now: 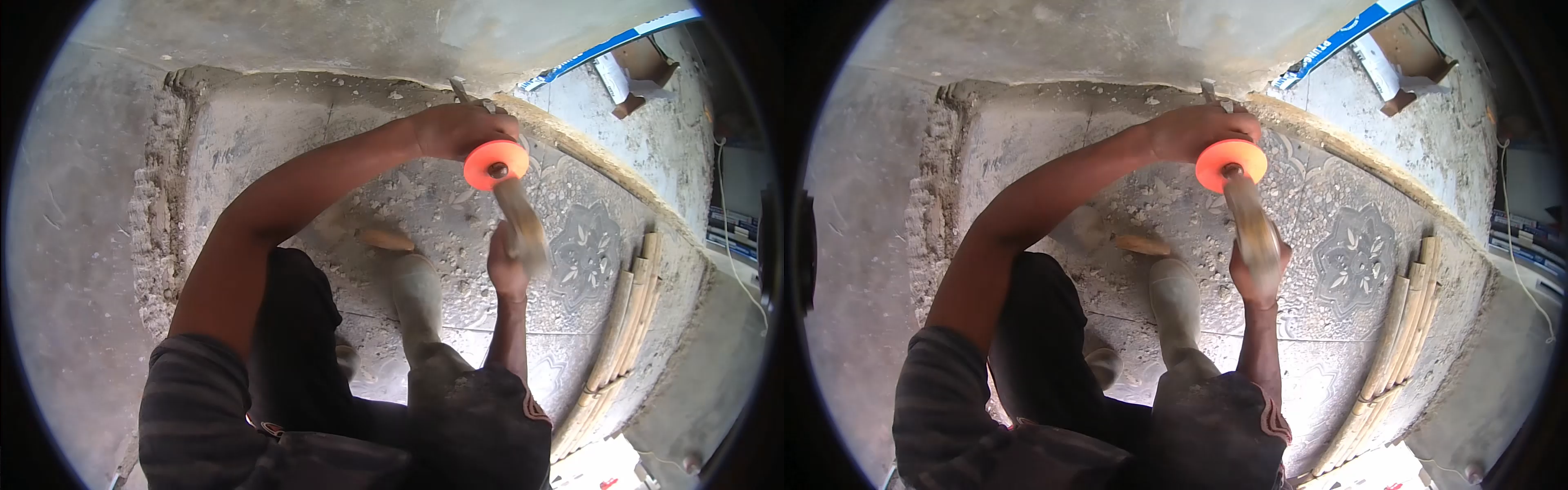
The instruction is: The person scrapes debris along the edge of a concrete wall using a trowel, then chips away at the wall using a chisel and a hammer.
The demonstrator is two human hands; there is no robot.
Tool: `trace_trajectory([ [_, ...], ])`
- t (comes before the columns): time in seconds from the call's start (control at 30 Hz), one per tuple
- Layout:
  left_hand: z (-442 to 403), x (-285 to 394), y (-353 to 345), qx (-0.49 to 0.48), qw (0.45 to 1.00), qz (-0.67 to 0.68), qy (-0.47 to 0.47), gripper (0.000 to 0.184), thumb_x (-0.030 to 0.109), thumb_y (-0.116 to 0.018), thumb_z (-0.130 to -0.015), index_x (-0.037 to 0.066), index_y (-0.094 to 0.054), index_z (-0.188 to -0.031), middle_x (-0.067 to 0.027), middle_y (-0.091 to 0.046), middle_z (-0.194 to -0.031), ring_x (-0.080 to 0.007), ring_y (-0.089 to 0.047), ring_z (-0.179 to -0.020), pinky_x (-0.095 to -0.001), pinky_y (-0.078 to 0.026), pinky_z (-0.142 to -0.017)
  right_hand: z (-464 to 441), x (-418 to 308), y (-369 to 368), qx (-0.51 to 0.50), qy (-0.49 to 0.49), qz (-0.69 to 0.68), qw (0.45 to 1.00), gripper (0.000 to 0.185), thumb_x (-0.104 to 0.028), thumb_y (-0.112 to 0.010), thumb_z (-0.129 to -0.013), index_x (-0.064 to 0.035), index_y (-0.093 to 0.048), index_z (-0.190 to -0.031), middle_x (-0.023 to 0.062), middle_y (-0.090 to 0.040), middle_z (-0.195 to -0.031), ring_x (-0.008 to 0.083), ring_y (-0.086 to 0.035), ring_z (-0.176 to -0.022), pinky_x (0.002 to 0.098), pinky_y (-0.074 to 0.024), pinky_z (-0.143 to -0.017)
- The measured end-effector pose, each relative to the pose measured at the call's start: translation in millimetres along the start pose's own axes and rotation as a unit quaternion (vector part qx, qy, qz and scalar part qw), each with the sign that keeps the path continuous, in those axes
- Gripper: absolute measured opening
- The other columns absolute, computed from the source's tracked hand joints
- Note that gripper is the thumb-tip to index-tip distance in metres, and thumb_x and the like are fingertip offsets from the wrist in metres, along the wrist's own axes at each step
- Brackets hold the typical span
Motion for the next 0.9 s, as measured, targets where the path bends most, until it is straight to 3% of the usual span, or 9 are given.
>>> trace_trajectory([
  [0.1,2,2,-2,0.025,0.996,-0.045,-0.071,0.022,0.018,-0.069,-0.089,0.011,-0.060,-0.108,-0.0049,-0.066,-0.105,-0.0274,-0.067,-0.098,-0.0372,-0.053,-0.084,-7,-15,18,0.072,-0.192,-0.210,0.956,0.014,-0.008,-0.073,-0.091,-0.0014,-0.062,-0.086,0.0059,-0.066,-0.078,0.0130,-0.061,-0.069,0.0292,-0.0468,-0.064],
  [0.3,3,6,0,0.023,0.992,-0.073,-0.097,0.017,0.018,-0.065,-0.092,0.010,-0.060,-0.107,-0.0053,-0.065,-0.106,-0.0269,-0.067,-0.097,-0.0370,-0.054,-0.081,-12,-70,68,0.212,0.131,-0.379,0.891,0.021,-0.008,-0.056,-0.099,-0.0072,-0.041,-0.084,0.0026,-0.046,-0.064,0.0107,-0.042,-0.055,0.0303,-0.0384,-0.052],
  [0.37,3,5,1,0.000,0.995,-0.078,-0.058,0.016,0.017,-0.065,-0.092,0.010,-0.060,-0.105,-0.0056,-0.064,-0.106,-0.0270,-0.067,-0.096,-0.0377,-0.054,-0.080,-22,-44,2,0.055,0.075,-0.005,0.996,0.015,-0.005,-0.062,-0.096,-0.0076,-0.051,-0.087,0.0012,-0.049,-0.065,0.0108,-0.042,-0.054,0.0293,-0.0376,-0.053],
  [0.47,-3,5,-4,0.000,0.986,-0.124,-0.111,0.017,0.019,-0.066,-0.091,0.010,-0.059,-0.104,-0.0061,-0.065,-0.104,-0.0280,-0.067,-0.095,-0.0389,-0.054,-0.079,-4,-4,13,0.059,-0.159,-0.166,0.971,0.012,0.000,-0.066,-0.092,-0.0080,-0.057,-0.089,0.0003,-0.053,-0.067,0.0100,-0.044,-0.054,0.0264,-0.0363,-0.052],
  [0.53,1,-3,-10,0.014,0.991,-0.100,-0.087,0.018,0.020,-0.066,-0.092,0.009,-0.059,-0.105,-0.0067,-0.065,-0.103,-0.0294,-0.067,-0.096,-0.0402,-0.053,-0.079,-4,-42,58,0.119,-0.162,-0.279,0.939,0.016,0.005,-0.063,-0.091,-0.0067,-0.053,-0.085,0.0017,-0.056,-0.066,0.0083,-0.047,-0.052,0.0236,-0.0363,-0.048],
  [0.7,-4,-2,0,0.020,0.998,-0.040,-0.047,0.018,0.020,-0.066,-0.092,0.010,-0.059,-0.105,-0.0069,-0.065,-0.105,-0.0305,-0.068,-0.098,-0.0409,-0.053,-0.081,-7,-67,91,0.261,0.130,-0.458,0.839,0.026,-0.005,-0.061,-0.096,-0.0049,-0.050,-0.074,0.0066,-0.053,-0.063,0.0165,-0.049,-0.051,0.0316,-0.0406,-0.047],
  [0.73,-5,0,-2,0.019,0.997,-0.041,-0.055,0.018,0.020,-0.066,-0.092,0.011,-0.059,-0.105,-0.0069,-0.065,-0.105,-0.0308,-0.068,-0.098,-0.0409,-0.053,-0.081,-3,-36,48,0.120,0.056,-0.190,0.973,0.019,-0.006,-0.063,-0.094,-0.0050,-0.056,-0.076,0.0081,-0.057,-0.067,0.0196,-0.054,-0.056,0.0352,-0.0438,-0.052],
  [0.77,-8,-3,-8,0.010,0.997,-0.064,-0.037,0.019,0.020,-0.067,-0.091,0.011,-0.059,-0.106,-0.0067,-0.066,-0.105,-0.0308,-0.068,-0.097,-0.0407,-0.053,-0.081,-4,-22,15,0.090,0.043,0.102,0.990,0.013,-0.005,-0.064,-0.092,-0.0041,-0.061,-0.080,0.0078,-0.060,-0.070,0.0213,-0.059,-0.061,0.0322,-0.0455,-0.056],
  [0.9,-2,-12,-24,-0.024,0.996,-0.083,0.003,0.022,0.020,-0.069,-0.090,0.012,-0.060,-0.108,-0.0062,-0.067,-0.105,-0.0301,-0.069,-0.097,-0.0389,-0.053,-0.082,-1,-10,28,0.059,-0.181,-0.204,0.960,0.009,-0.001,-0.064,-0.091,-0.0036,-0.057,-0.087,0.0034,-0.057,-0.073,0.0102,-0.052,-0.057,0.0252,-0.0422,-0.053],
])
Point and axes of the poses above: each hand's wrist, its own z-axis away from the middle knuckle, its own y-axis out of the back of the hand, x = y × z, the point moved 9 cm from there along -z, towards the middle knuckle
